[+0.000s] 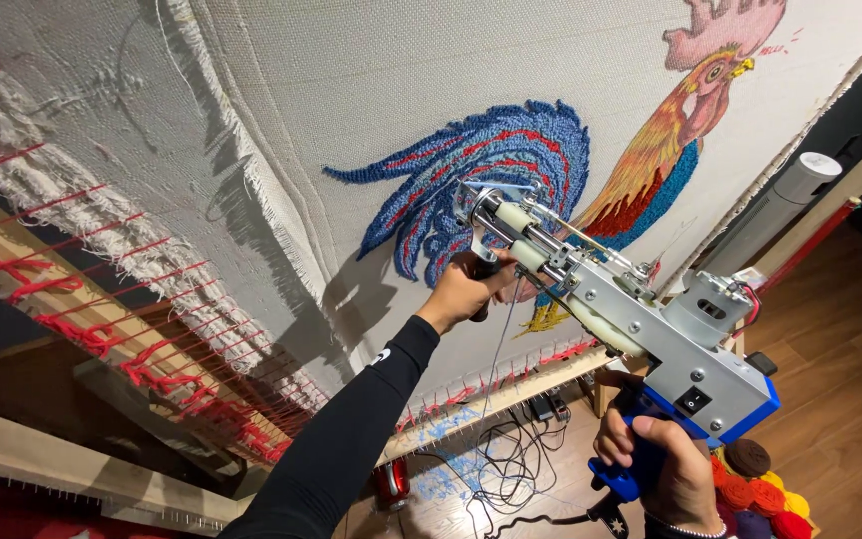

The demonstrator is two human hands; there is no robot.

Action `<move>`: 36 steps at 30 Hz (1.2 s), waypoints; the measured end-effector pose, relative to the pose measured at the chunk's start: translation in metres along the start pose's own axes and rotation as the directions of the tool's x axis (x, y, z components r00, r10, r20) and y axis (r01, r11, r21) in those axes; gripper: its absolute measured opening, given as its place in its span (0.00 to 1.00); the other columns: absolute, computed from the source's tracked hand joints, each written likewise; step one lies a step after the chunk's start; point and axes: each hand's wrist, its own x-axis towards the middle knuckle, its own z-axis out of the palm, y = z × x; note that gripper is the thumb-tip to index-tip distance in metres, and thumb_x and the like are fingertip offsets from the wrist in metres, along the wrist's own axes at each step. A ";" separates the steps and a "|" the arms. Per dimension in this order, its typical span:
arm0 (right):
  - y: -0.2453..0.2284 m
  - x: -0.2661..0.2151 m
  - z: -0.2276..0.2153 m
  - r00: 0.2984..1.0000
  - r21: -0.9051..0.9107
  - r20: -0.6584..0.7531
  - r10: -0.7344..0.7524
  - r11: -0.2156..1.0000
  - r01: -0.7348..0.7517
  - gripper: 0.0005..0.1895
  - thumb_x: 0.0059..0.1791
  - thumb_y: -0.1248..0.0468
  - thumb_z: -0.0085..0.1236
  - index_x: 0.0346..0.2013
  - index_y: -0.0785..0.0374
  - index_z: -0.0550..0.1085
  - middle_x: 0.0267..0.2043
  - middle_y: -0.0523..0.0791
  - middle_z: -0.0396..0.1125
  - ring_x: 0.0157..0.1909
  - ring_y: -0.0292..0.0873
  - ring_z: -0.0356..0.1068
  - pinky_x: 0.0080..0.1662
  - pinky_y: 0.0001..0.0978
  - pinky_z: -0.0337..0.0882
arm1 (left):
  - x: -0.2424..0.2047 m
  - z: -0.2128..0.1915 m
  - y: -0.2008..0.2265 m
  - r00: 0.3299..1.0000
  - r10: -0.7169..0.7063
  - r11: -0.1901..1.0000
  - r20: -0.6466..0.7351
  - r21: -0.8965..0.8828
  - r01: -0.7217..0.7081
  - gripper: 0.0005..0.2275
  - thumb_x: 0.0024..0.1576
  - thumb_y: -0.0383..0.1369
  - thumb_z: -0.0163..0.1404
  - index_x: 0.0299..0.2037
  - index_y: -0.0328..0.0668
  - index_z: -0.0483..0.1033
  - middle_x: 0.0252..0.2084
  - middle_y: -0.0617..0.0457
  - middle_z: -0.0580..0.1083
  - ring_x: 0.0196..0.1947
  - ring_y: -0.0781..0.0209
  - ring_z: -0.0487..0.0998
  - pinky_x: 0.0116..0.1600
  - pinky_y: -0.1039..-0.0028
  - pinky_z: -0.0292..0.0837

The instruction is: Tufting a rug with a rooster design using a tufting gun.

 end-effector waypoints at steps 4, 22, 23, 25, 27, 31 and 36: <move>0.000 0.002 -0.009 0.998 -0.022 0.046 0.034 0.999 -0.033 0.14 0.47 0.59 0.45 0.27 0.69 0.61 0.25 0.46 0.53 0.27 0.43 0.56 0.36 0.40 0.61 | 0.004 0.001 -0.007 1.000 0.005 1.000 -0.007 -0.012 -0.006 0.09 0.59 0.34 0.57 0.46 0.38 0.80 0.27 0.56 0.75 0.23 0.70 0.72 0.31 0.76 0.68; -0.010 0.003 0.020 1.000 -0.063 0.008 0.013 0.998 -0.012 0.13 0.46 0.60 0.46 0.25 0.69 0.62 0.22 0.44 0.53 0.24 0.41 0.56 0.33 0.37 0.60 | -0.004 -0.002 0.009 0.997 -0.066 0.977 -0.029 0.201 0.070 0.10 0.57 0.38 0.58 0.36 0.40 0.82 0.23 0.57 0.74 0.21 0.71 0.70 0.27 0.76 0.64; -0.010 0.004 0.018 0.999 -0.059 0.033 0.019 0.998 -0.017 0.14 0.46 0.60 0.46 0.25 0.69 0.62 0.22 0.44 0.54 0.24 0.41 0.56 0.33 0.37 0.61 | -0.002 -0.004 0.005 0.998 -0.060 0.980 -0.030 0.190 0.064 0.10 0.57 0.39 0.59 0.36 0.39 0.82 0.23 0.58 0.74 0.21 0.71 0.69 0.26 0.76 0.64; -0.010 0.004 0.023 1.000 -0.053 0.029 0.009 0.999 -0.008 0.13 0.46 0.61 0.46 0.26 0.70 0.62 0.23 0.44 0.54 0.25 0.41 0.56 0.33 0.37 0.61 | -0.002 -0.004 0.004 0.999 -0.038 0.983 -0.029 0.177 0.043 0.10 0.57 0.39 0.59 0.36 0.40 0.81 0.23 0.58 0.74 0.22 0.72 0.70 0.27 0.77 0.65; -0.011 0.005 0.029 1.000 -0.046 0.025 0.001 0.999 0.000 0.13 0.46 0.61 0.45 0.27 0.70 0.62 0.23 0.45 0.54 0.25 0.40 0.56 0.33 0.36 0.61 | -0.002 -0.005 0.004 0.999 -0.017 0.986 -0.028 0.165 0.022 0.11 0.57 0.40 0.60 0.36 0.40 0.81 0.23 0.58 0.74 0.22 0.73 0.72 0.27 0.79 0.66; -0.012 0.007 0.034 1.000 -0.030 -0.018 -0.021 0.999 0.020 0.10 0.46 0.63 0.44 0.31 0.70 0.63 0.24 0.44 0.55 0.24 0.39 0.55 0.33 0.36 0.60 | -0.001 -0.006 0.009 0.998 -0.043 0.989 -0.047 0.136 0.049 0.11 0.55 0.40 0.62 0.36 0.40 0.80 0.23 0.58 0.74 0.21 0.73 0.71 0.25 0.77 0.64; -0.016 0.008 0.044 0.999 -0.026 -0.014 -0.043 0.999 0.043 0.10 0.47 0.64 0.44 0.35 0.72 0.63 0.25 0.45 0.56 0.25 0.39 0.56 0.32 0.36 0.61 | -0.003 -0.004 0.019 0.994 -0.082 0.987 -0.069 0.131 0.091 0.11 0.54 0.40 0.62 0.37 0.40 0.80 0.22 0.58 0.72 0.20 0.72 0.71 0.23 0.76 0.63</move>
